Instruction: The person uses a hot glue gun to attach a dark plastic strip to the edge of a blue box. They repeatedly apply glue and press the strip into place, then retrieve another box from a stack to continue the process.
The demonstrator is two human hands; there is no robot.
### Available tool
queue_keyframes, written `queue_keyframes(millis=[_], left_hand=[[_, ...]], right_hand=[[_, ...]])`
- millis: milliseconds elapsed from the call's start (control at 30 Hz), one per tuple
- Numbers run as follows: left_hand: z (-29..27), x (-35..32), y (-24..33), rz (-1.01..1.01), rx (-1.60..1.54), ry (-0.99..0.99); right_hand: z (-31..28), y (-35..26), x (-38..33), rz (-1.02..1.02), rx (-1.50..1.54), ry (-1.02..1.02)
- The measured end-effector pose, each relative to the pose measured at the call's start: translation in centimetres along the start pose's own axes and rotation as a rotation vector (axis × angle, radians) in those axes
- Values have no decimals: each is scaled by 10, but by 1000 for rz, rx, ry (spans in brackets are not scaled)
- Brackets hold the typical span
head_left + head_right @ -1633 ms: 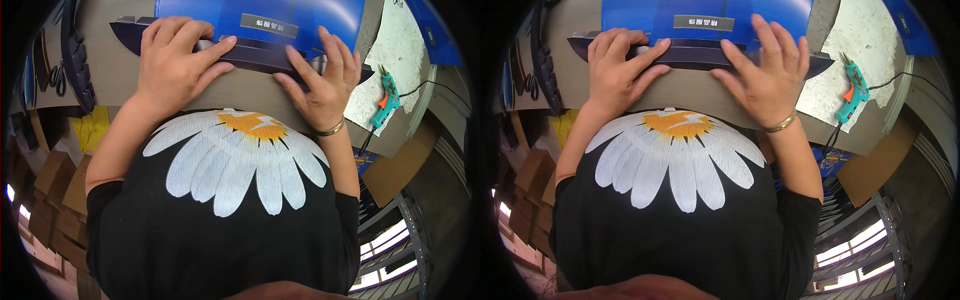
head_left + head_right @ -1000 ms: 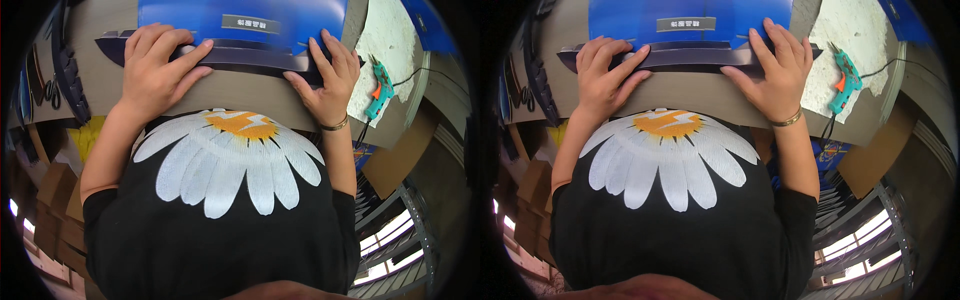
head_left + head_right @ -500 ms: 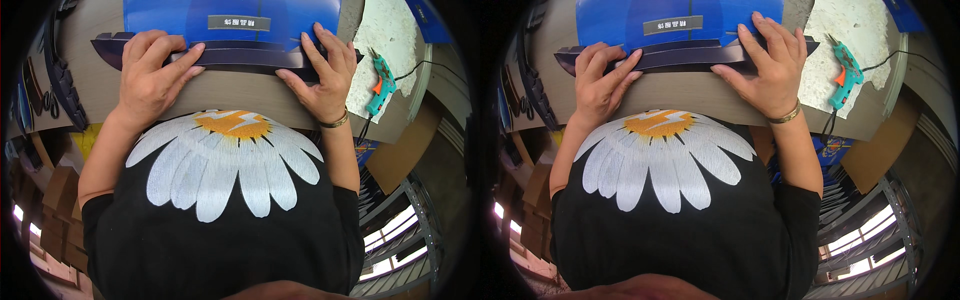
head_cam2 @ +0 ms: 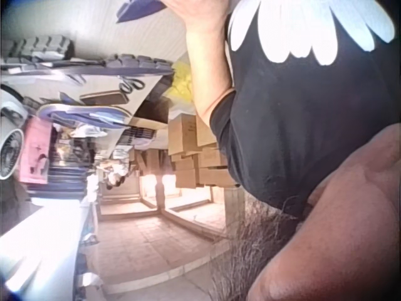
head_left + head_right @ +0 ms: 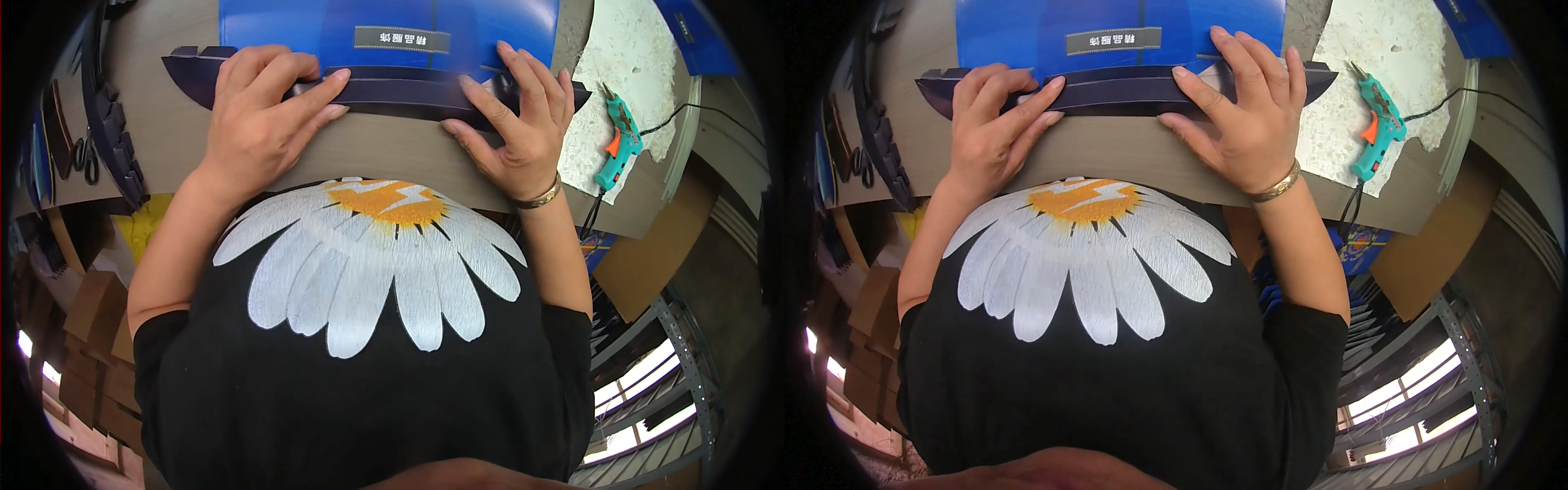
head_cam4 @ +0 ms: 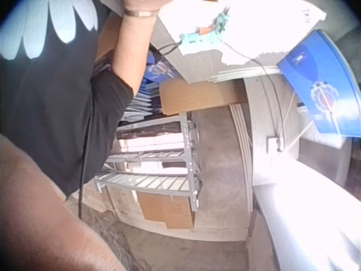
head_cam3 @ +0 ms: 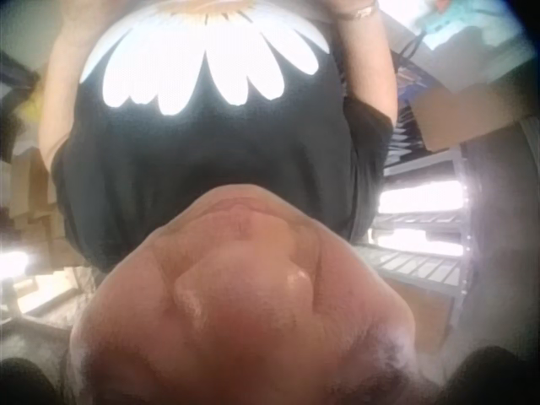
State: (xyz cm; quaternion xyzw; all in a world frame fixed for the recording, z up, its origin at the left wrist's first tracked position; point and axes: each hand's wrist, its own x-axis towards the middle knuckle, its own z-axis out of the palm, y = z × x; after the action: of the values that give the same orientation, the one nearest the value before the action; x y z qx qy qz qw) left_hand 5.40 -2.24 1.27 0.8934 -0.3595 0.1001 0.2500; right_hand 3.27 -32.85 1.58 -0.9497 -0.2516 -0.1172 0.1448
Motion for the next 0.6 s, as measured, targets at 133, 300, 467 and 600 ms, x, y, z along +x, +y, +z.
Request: queue_keyframes(millis=[133,300,467,600], left_hand=[[3,-2,-2,15,-19,-7],[-23,-5,-5,31,-11,-159],[-50,-8,-17,44,24,-311],[-67,4,-12,98,93,-461]], right_hand=[[3,3,1,-16,12,20],[-1,-4,-2,-62,128,-26],[-9,-14,3,-138,213,-54],[-11,-14,11,-187,281,-93]])
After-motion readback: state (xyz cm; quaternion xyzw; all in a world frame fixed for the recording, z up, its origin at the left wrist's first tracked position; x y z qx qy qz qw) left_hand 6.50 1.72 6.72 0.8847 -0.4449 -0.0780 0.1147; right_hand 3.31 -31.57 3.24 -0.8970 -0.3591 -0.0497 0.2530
